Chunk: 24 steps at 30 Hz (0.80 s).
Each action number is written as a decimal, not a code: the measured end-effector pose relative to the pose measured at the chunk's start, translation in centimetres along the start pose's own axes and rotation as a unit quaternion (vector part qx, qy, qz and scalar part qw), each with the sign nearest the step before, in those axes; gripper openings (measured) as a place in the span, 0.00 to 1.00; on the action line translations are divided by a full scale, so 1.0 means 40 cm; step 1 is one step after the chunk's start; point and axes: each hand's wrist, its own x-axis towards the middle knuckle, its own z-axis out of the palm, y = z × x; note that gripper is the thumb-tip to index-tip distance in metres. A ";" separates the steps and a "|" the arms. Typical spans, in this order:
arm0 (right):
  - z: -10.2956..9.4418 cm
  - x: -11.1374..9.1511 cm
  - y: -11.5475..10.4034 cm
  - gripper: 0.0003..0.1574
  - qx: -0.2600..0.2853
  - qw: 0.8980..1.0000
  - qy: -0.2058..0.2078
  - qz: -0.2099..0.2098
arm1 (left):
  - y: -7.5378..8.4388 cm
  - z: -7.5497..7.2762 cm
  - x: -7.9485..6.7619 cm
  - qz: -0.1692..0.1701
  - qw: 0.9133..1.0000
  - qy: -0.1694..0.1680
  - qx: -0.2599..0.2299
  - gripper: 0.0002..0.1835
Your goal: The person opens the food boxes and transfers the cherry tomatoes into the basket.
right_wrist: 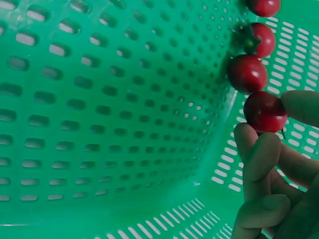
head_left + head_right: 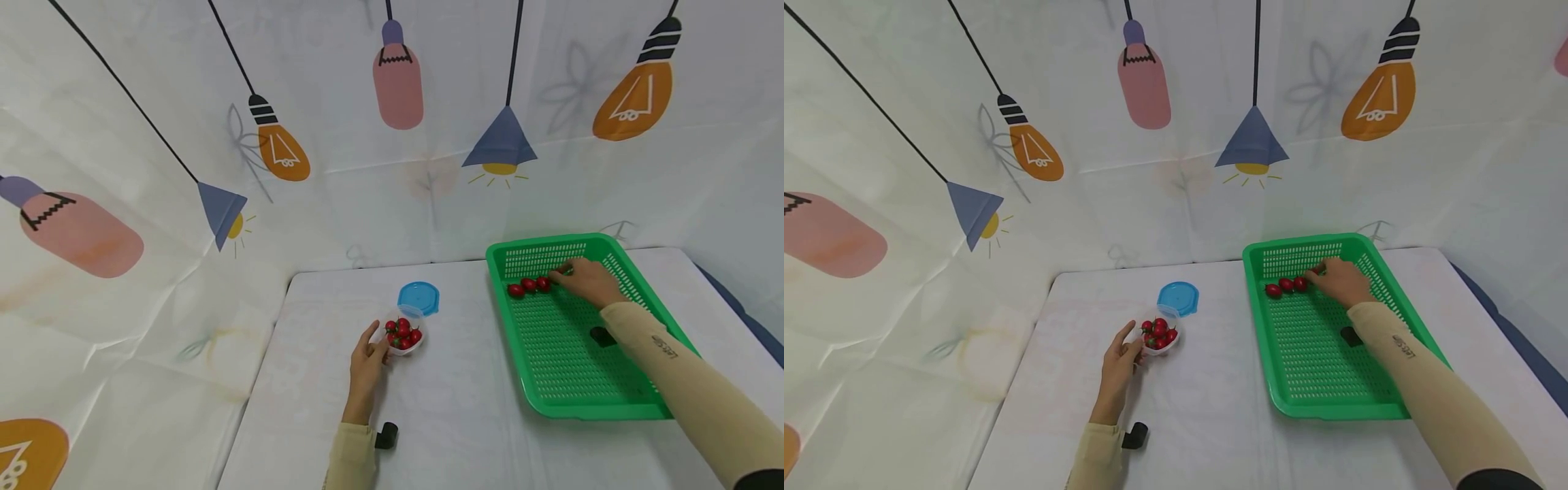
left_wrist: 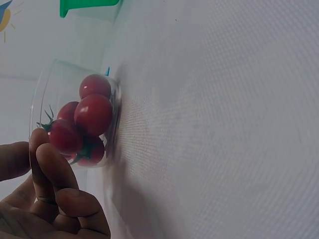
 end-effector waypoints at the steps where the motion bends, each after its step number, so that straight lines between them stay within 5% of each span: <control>1: 0.002 0.000 0.002 0.38 -0.002 1.000 -0.003 0.005 | 0.000 0.000 0.000 0.000 1.000 0.001 0.001 0.27; 9: 0.009 -0.001 0.002 0.41 -0.008 0.999 -0.025 0.046 | 0.006 0.003 -0.003 -0.002 1.000 0.002 0.004 0.27; 24: 0.018 0.005 0.011 0.37 -0.013 0.999 -0.026 0.042 | 0.004 0.000 -0.001 -0.007 1.000 0.005 0.004 0.27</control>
